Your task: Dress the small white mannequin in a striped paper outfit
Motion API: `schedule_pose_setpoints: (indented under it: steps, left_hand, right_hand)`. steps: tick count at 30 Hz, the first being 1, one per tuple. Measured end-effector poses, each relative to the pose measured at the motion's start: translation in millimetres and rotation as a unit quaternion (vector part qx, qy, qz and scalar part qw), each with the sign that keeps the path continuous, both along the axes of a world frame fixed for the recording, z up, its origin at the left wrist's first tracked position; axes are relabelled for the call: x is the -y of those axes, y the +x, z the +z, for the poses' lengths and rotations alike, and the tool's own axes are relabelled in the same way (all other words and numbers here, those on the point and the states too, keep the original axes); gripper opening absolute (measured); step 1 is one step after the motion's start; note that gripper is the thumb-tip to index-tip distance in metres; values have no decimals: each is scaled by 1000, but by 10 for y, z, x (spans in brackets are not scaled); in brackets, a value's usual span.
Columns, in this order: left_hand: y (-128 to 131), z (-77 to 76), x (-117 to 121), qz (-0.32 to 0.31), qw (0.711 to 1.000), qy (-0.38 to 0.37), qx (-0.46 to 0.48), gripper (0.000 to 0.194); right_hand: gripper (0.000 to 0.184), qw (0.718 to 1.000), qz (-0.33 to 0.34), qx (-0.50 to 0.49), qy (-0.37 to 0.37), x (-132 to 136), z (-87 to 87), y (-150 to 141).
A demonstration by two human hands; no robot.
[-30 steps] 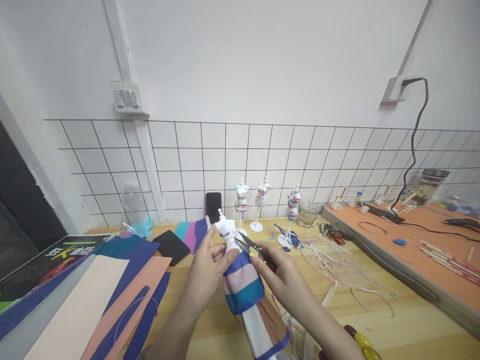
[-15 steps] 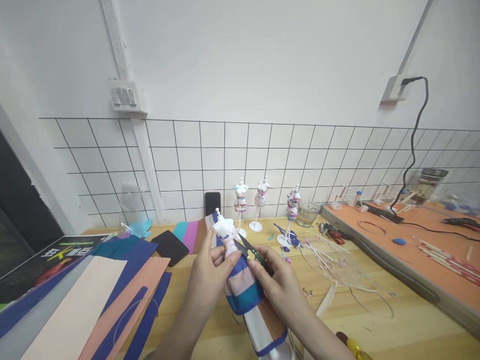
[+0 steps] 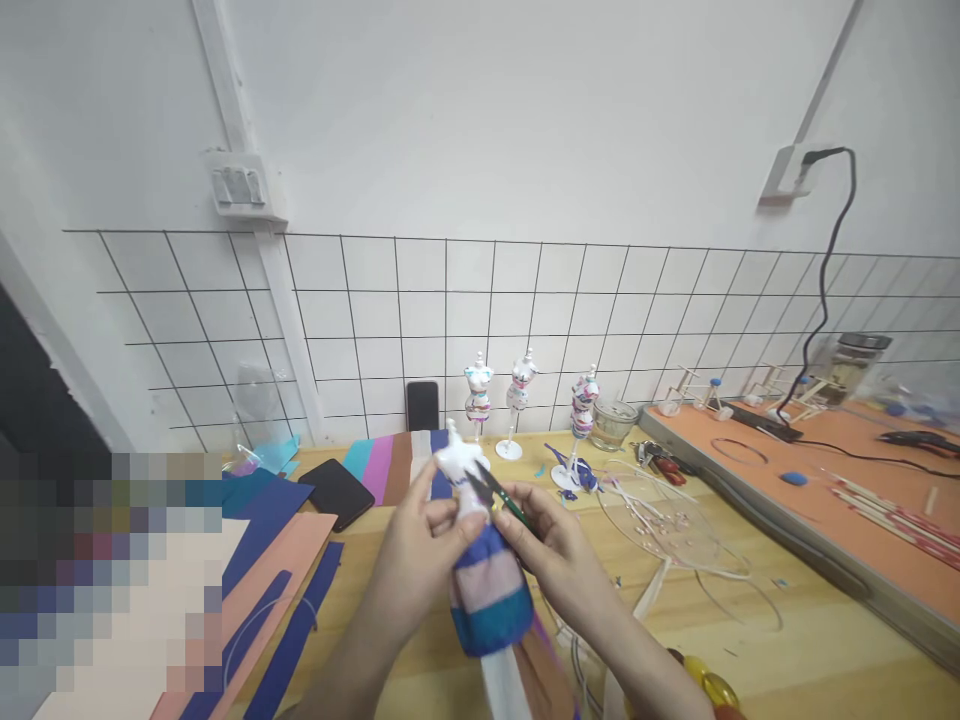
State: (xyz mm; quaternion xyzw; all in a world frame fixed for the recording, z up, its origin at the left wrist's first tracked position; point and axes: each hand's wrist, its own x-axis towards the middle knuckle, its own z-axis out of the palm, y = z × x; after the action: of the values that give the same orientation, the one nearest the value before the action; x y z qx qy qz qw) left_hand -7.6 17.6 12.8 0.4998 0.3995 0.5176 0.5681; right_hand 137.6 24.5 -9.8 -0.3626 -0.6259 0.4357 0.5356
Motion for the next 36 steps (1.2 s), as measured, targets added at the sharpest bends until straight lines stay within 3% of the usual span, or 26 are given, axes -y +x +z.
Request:
schedule_pose_setpoints:
  steps: [3, 6, 10, 18, 27, 36]
  left_hand:
    - [7, -12, -8, 66, 998, 1, 16, 92]
    - [-161, 71, -42, 122, 992, 30, -13, 87]
    - [-323, 188, -54, 94, 995, 18, -11, 87]
    - [-182, 163, -2, 12, 1000, 17, -21, 89]
    - [-92, 135, 38, 42, 999, 19, 5, 101]
    - [-50, 106, 54, 32, 999, 15, 16, 92]
  right_hand:
    - [26, 994, -85, 57, 28, 12, 11, 93]
    - [27, 986, -125, 104, 25, 35, 25, 194]
    - [26, 986, -87, 131, 50, 102, 49, 186]
    - [23, 978, -77, 174, 86, 153, 64, 87]
    - [22, 986, -61, 132, 77, 197, 87, 86]
    - [22, 994, -62, 74, 48, 193, 34, 1]
